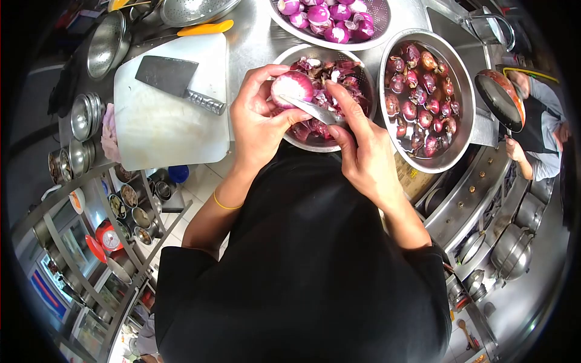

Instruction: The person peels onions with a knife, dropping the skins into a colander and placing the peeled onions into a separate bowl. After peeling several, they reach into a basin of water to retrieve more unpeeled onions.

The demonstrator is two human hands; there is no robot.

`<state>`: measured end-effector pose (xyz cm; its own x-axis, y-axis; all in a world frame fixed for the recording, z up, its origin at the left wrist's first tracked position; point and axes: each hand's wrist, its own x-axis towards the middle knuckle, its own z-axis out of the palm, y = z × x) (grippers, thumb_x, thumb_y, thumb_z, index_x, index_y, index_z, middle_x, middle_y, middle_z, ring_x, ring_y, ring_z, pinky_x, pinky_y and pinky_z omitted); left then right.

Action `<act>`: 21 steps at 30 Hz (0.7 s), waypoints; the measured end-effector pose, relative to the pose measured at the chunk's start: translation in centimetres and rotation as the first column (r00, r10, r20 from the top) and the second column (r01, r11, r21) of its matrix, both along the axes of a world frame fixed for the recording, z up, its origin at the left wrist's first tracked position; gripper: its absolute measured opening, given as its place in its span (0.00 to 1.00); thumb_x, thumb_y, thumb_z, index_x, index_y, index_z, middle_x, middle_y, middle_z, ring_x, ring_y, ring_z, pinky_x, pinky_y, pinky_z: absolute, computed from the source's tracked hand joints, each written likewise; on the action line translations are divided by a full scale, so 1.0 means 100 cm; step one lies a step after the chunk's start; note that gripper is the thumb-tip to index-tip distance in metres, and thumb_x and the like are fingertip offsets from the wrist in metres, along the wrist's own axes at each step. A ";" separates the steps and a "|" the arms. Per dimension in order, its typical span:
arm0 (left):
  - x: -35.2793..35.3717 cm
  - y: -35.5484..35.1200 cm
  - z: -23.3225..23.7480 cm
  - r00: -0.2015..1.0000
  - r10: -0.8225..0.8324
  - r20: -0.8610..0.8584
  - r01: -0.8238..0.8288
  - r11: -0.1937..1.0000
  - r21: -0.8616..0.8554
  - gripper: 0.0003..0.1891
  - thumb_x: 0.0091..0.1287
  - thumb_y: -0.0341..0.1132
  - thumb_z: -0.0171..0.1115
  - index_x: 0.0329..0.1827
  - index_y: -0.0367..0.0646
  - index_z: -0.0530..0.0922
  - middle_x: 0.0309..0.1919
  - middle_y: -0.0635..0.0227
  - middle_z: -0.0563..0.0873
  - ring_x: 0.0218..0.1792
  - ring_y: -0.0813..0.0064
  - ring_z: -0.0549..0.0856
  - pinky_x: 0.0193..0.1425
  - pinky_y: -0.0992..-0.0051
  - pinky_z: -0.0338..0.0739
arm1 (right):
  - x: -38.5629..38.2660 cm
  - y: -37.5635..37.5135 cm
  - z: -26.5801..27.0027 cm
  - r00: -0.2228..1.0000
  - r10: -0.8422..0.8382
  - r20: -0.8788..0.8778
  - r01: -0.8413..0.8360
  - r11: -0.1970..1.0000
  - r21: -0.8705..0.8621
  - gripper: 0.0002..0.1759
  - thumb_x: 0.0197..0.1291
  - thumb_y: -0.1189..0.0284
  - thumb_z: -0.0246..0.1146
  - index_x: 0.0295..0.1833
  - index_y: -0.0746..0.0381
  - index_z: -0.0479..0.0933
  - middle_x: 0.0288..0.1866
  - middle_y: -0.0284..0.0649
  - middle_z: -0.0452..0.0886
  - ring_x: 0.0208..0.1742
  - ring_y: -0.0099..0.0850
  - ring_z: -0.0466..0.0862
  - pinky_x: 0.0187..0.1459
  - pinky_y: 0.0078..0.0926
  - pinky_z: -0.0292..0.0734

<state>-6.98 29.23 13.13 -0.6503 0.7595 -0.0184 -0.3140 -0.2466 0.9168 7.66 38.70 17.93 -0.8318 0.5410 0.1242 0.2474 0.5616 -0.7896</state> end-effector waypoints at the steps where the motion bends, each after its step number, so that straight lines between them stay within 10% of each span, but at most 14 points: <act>1: 0.000 0.000 0.001 1.000 0.002 -0.019 -0.002 1.000 -0.006 0.33 0.46 0.17 0.75 0.58 0.34 0.70 0.51 0.61 0.79 0.51 0.72 0.82 0.56 0.73 0.81 | 0.000 0.000 0.000 1.000 0.000 0.001 0.000 1.000 0.001 0.33 0.59 0.81 0.60 0.71 0.53 0.64 0.43 0.50 0.83 0.37 0.49 0.84 0.35 0.39 0.78; 16: 0.001 0.002 0.001 0.999 -0.027 -0.029 0.027 1.000 0.007 0.33 0.45 0.16 0.75 0.55 0.35 0.70 0.52 0.63 0.76 0.52 0.73 0.80 0.57 0.74 0.80 | -0.008 -0.001 -0.006 0.993 0.002 -0.120 -0.004 1.000 -0.018 0.27 0.60 0.83 0.57 0.67 0.58 0.69 0.54 0.51 0.81 0.53 0.49 0.82 0.50 0.37 0.79; 21: 0.001 0.001 0.002 0.997 -0.031 -0.073 0.031 0.999 0.009 0.32 0.46 0.16 0.75 0.56 0.35 0.70 0.51 0.63 0.77 0.53 0.73 0.80 0.58 0.74 0.79 | -0.005 0.004 -0.011 0.991 0.046 -0.129 -0.067 0.984 -0.166 0.24 0.64 0.84 0.54 0.65 0.60 0.73 0.48 0.46 0.84 0.31 0.32 0.80 0.39 0.24 0.76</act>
